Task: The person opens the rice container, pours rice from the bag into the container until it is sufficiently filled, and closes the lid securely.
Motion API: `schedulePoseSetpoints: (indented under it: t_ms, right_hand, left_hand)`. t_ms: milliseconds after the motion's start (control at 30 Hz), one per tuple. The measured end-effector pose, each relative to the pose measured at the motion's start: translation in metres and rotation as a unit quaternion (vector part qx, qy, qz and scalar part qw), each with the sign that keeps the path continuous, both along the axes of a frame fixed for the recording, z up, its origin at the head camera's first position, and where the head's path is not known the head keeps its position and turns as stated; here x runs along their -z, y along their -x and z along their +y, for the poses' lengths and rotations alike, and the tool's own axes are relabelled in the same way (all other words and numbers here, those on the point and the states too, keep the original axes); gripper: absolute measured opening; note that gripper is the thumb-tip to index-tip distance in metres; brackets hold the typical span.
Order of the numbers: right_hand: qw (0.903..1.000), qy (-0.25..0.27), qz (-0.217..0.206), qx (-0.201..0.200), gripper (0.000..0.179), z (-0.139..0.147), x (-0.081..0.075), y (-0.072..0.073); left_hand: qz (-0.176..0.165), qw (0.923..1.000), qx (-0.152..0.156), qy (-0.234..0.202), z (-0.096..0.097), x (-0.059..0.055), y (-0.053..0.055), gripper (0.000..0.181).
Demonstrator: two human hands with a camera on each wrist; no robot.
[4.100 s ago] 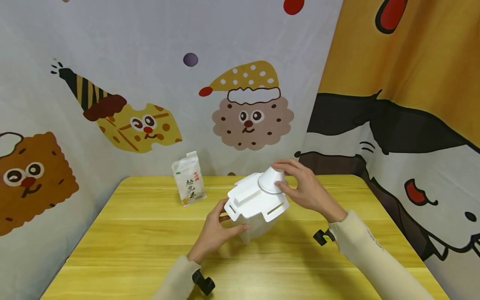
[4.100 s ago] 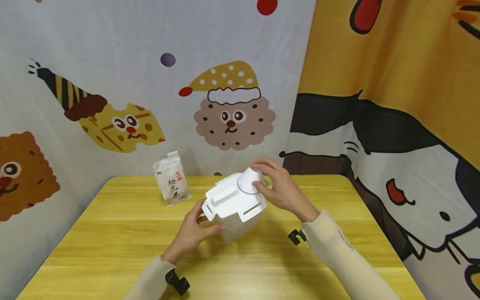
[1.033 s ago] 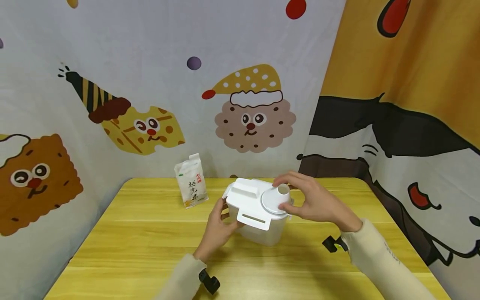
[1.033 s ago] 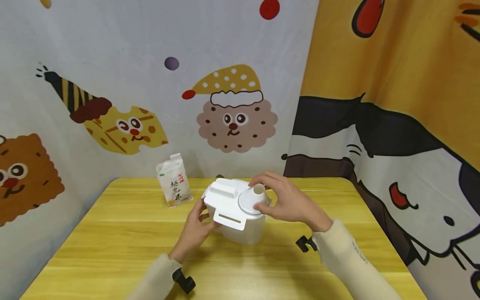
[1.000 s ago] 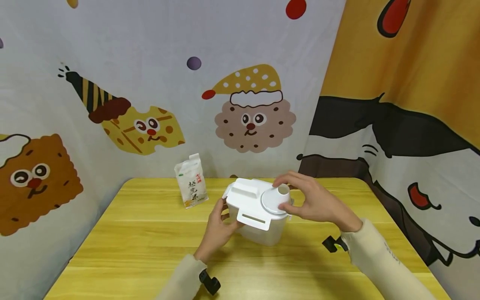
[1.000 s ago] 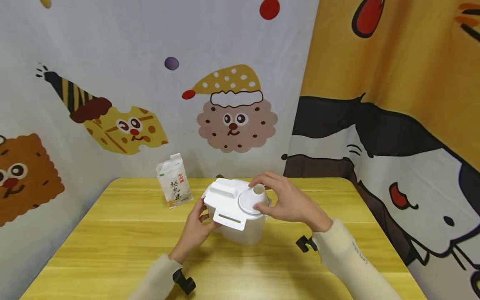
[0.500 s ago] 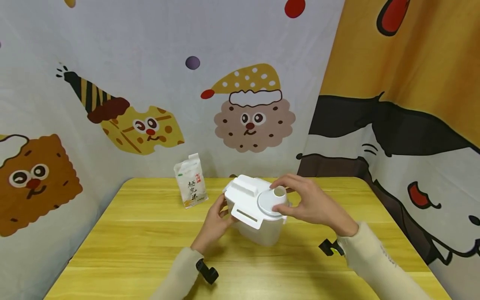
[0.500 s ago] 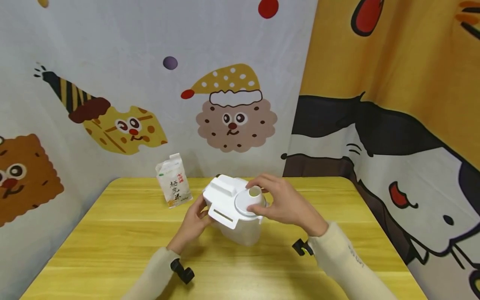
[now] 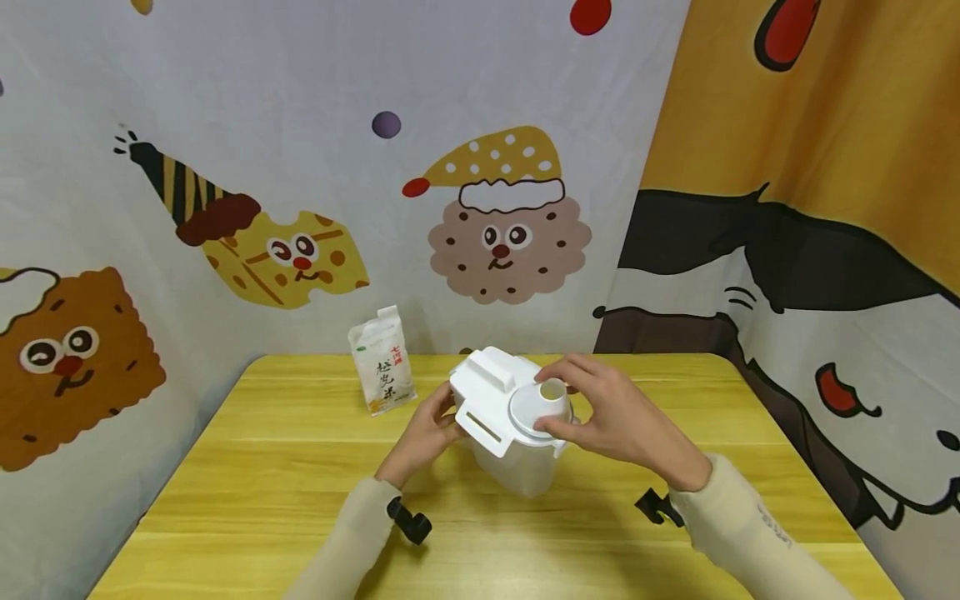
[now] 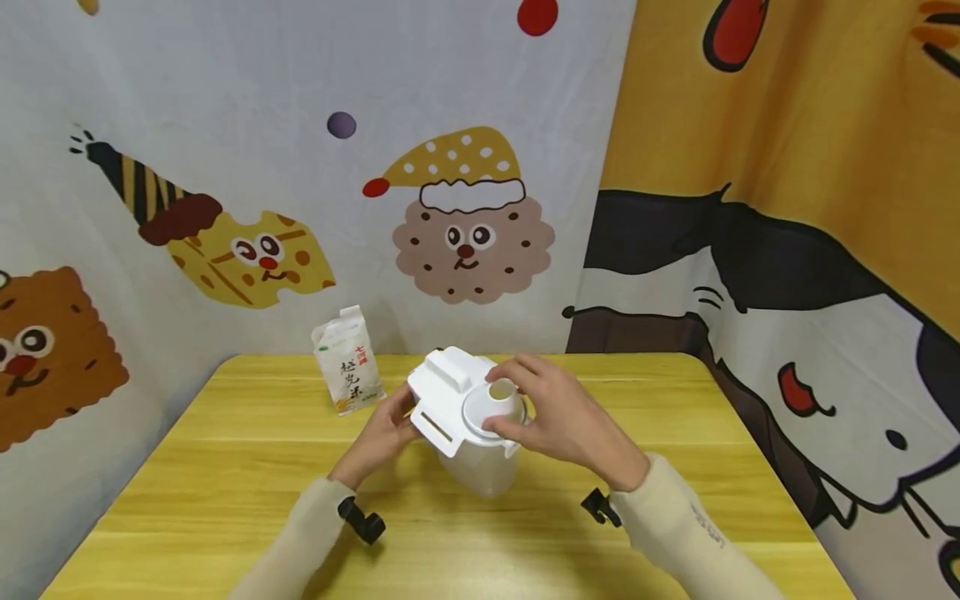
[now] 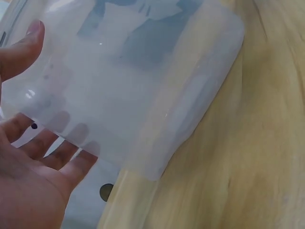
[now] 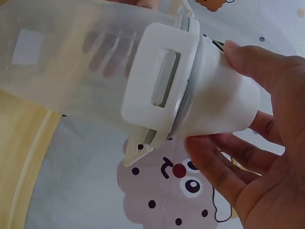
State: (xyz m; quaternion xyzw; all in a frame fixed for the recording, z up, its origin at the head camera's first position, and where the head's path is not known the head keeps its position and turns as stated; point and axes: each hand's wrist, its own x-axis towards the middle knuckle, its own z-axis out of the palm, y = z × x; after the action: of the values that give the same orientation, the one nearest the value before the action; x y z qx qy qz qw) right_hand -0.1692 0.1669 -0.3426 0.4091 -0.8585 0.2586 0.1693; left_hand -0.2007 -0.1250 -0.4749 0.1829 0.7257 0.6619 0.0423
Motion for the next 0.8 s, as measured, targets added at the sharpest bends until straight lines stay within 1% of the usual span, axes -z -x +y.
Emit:
schedulePoseSetpoints:
  t_ms: [167,300,367,533,700,800]
  right_hand:
    - [0.9991,-0.041,0.006,0.0,0.059,0.003,-0.004,-0.005]
    - [0.9975,-0.068,0.016,-0.014,0.072,0.008,-0.006,-0.009]
    - [0.9963,-0.08,0.022,-0.02,0.081,0.01,-0.006,-0.011]
    - [0.9929,-0.109,0.041,-0.026,0.099,0.013,0.001,-0.012]
    - [0.9893,-0.126,0.067,-0.027,0.111,0.013,0.011,-0.012]
    - [0.9867,-0.133,0.09,-0.027,0.113,0.012,0.017,-0.012]
  left_hand:
    - [-0.001,1.0,-0.008,0.0,-0.001,0.0,-0.002,0.079]
    - [0.01,0.9999,-0.009,-0.005,0.0,0.001,-0.003,0.079]
    - [0.01,0.9999,-0.011,-0.007,0.001,0.002,-0.003,0.078]
    - [-0.006,0.9997,-0.024,-0.003,0.002,0.001,-0.004,0.077]
    - [-0.013,0.9995,-0.028,0.001,0.001,0.001,-0.004,0.077]
    - [-0.014,0.9995,-0.029,0.006,0.001,0.001,-0.003,0.076]
